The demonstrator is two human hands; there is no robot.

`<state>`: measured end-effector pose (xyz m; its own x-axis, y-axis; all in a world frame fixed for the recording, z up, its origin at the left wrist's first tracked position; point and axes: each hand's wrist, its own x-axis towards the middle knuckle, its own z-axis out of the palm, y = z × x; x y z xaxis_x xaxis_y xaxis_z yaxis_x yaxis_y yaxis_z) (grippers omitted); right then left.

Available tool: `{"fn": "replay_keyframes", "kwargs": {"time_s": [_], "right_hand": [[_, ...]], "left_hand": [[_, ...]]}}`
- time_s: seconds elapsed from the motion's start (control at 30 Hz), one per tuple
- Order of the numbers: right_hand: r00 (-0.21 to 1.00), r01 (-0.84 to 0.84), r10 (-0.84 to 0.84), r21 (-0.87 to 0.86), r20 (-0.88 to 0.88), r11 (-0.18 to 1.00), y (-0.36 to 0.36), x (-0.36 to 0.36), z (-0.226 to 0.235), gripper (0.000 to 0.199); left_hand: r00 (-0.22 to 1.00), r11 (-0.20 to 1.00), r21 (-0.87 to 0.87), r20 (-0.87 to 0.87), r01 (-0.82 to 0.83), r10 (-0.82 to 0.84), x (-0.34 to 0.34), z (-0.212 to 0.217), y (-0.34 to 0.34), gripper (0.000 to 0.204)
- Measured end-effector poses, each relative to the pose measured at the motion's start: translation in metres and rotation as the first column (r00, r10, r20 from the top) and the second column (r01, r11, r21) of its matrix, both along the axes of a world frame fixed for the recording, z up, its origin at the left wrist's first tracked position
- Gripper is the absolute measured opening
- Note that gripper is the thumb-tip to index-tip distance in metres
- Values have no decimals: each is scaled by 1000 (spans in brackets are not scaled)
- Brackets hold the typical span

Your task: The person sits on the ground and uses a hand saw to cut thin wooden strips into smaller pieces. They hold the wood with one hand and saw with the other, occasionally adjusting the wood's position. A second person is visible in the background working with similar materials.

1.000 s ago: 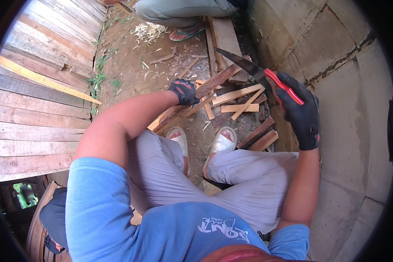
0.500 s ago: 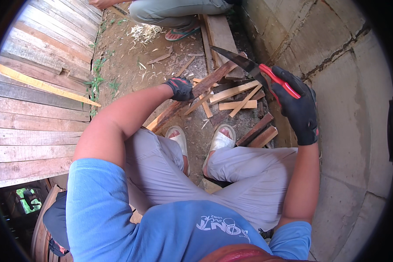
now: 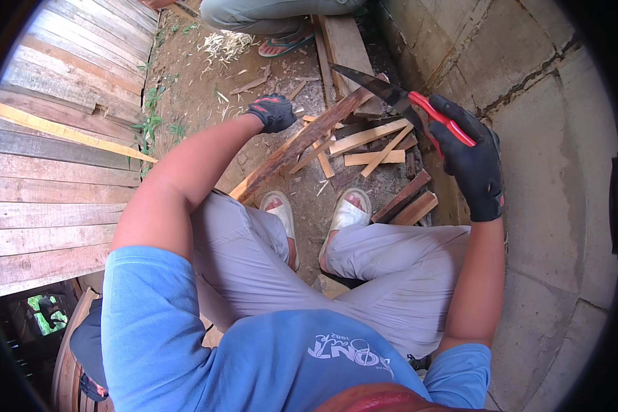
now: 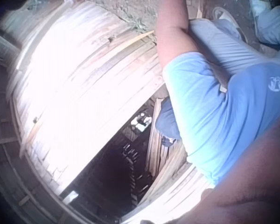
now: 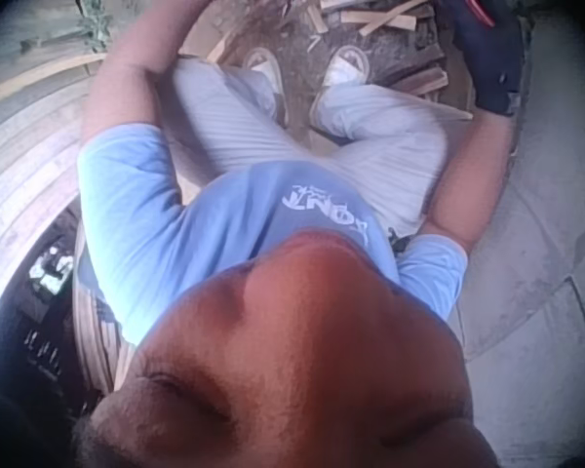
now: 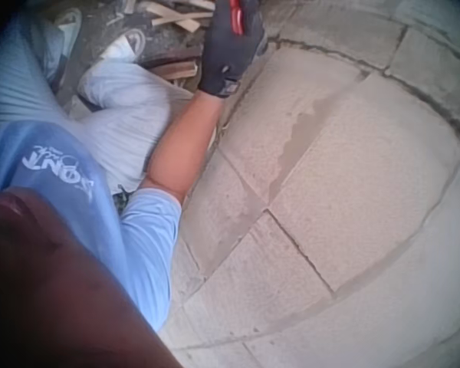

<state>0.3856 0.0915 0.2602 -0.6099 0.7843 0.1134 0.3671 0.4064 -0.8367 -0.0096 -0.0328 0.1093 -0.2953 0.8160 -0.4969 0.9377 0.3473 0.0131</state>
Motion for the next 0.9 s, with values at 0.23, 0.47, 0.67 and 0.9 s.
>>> {"fn": "replay_keyframes", "kwargs": {"time_s": [0.23, 0.47, 0.67, 0.9], "right_hand": [[1000, -5, 5, 5, 10, 1000, 0, -1, 3, 41], [1000, 7, -7, -7, 9, 1000, 2, 1, 1, 41], [1000, 20, -20, -26, 1, 999, 1, 1, 3, 42], [998, -6, 2, -73, -56, 997, 0, 0, 3, 37]], "left_hand": [[1000, 955, 296, -7, -9, 12, -6, -23, -9, 45], [982, 968, 211, 97, 138, -162, 37, 10, 8, 53], [964, 946, 188, -25, 264, -264, 58, 9, 26, 48], [940, 912, 227, -62, 340, -335, 71, -5, 43, 48]]}}
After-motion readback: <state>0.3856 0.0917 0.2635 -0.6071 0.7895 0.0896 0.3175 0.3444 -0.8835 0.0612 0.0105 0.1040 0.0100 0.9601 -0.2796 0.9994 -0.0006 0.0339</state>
